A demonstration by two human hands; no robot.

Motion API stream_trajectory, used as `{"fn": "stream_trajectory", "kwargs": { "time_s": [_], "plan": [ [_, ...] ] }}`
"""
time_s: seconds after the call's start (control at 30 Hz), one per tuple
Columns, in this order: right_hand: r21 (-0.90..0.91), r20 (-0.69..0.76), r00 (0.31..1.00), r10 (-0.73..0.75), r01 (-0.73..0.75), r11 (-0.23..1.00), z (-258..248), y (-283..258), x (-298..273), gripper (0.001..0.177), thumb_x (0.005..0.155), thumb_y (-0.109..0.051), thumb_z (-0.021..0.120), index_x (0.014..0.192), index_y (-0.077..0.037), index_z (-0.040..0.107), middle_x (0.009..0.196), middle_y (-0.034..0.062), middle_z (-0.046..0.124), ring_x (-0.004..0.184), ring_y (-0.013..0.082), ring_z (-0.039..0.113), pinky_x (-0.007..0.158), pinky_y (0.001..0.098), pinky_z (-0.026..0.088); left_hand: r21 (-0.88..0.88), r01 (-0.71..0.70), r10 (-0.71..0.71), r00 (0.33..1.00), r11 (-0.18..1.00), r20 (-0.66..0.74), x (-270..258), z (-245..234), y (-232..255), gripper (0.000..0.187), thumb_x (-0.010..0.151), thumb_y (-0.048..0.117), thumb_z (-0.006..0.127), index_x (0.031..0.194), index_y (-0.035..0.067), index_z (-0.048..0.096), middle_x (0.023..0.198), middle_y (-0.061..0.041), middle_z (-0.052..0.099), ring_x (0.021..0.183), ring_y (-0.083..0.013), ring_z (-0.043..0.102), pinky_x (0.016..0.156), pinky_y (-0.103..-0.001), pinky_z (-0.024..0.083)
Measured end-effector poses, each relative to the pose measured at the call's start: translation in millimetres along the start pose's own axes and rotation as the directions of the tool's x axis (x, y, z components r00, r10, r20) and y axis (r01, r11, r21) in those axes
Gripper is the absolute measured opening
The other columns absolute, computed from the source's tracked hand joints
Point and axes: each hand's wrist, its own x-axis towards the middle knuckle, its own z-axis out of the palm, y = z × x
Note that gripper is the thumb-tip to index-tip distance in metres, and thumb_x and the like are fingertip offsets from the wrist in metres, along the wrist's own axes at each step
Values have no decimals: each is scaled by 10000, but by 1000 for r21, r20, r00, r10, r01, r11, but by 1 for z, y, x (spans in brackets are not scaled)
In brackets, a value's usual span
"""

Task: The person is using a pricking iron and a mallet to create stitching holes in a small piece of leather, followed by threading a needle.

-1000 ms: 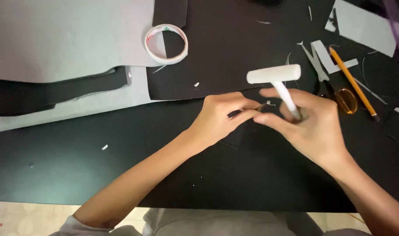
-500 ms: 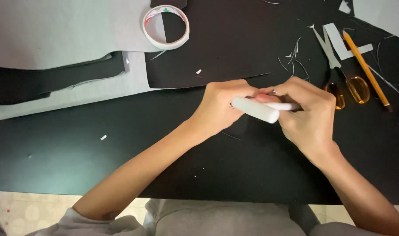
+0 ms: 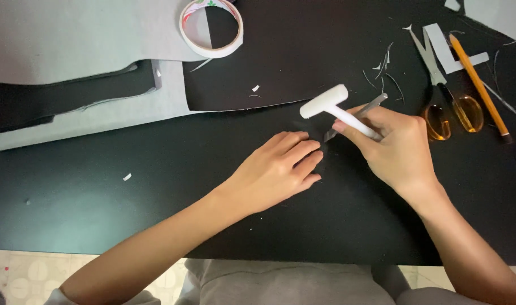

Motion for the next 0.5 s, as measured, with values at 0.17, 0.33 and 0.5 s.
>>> {"fn": "stream_trajectory", "kwargs": {
  "time_s": [0.17,0.33,0.5],
  "plan": [
    [32,24,995,97,-98,995,-2,-1,1,61,983,-99,792,956,-44,787,901,0,734,575,80,455,526,242,352,90,5,-7,1000,996,22,-4,5,5,390,906,317,853,1101,1,735,1193,-143,659,1148,-297,658,934,-395,581],
    [98,6,989,145,-145,984,-5,-3,1,83,986,-94,791,964,-16,772,949,45,763,752,105,640,646,234,467,107,-4,1,1000,994,26,-1,3,6,372,905,339,849,1062,25,727,1278,-183,660,1144,-287,654,927,-386,578],
    [68,-17,981,195,-193,979,-15,15,0,116,1007,-138,820,1047,-38,778,890,44,733,677,103,570,611,257,412,161,-14,7,999,987,43,-1,1,7,419,905,416,854,1063,51,722,1271,-162,677,1159,-265,635,916,-367,565]
  ]
}}
